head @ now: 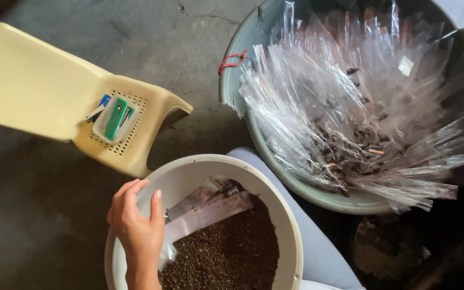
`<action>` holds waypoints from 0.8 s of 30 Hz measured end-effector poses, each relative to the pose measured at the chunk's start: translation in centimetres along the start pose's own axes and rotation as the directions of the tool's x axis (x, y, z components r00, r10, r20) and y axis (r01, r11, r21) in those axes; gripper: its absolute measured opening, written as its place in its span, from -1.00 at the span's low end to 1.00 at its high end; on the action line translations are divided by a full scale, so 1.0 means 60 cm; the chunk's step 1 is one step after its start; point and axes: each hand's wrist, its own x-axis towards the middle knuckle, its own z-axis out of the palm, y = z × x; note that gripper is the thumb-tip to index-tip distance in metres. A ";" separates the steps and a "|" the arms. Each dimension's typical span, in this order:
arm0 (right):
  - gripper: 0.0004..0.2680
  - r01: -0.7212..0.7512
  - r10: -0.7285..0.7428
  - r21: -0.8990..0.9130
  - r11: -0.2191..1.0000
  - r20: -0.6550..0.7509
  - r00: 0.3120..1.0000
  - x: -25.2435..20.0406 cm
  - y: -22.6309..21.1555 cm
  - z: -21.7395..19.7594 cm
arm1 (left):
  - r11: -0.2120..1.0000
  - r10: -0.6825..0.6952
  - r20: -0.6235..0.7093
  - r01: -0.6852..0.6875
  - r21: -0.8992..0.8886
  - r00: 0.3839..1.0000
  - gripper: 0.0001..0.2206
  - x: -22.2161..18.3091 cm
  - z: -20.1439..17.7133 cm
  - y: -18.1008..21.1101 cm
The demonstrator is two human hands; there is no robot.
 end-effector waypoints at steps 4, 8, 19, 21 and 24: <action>-0.61 -0.134 0.139 -0.057 0.989 0.084 0.987 -0.055 0.046 0.080 | 1.000 0.004 0.031 -0.003 -0.015 1.000 -0.73 0.006 0.005 0.002; -0.60 -0.277 0.398 0.594 0.755 -0.080 0.914 -0.046 0.020 0.153 | 1.000 0.020 0.024 -0.020 -0.005 1.000 -0.75 -0.001 -0.008 0.004; -0.71 -0.295 0.315 0.478 0.827 0.041 0.948 -0.135 -0.069 0.114 | 0.996 -0.069 0.048 0.067 0.057 0.996 -0.74 0.000 0.001 0.011; -0.74 -0.262 0.288 0.434 0.862 0.005 0.958 -0.146 -0.091 0.110 | 0.996 -0.070 0.057 0.067 0.052 0.996 -0.74 0.006 0.005 0.008; -0.78 -0.206 0.229 0.542 0.815 0.025 0.973 -0.088 -0.021 0.133 | 0.998 -0.051 0.030 0.050 0.044 0.998 -0.74 0.011 0.020 0.009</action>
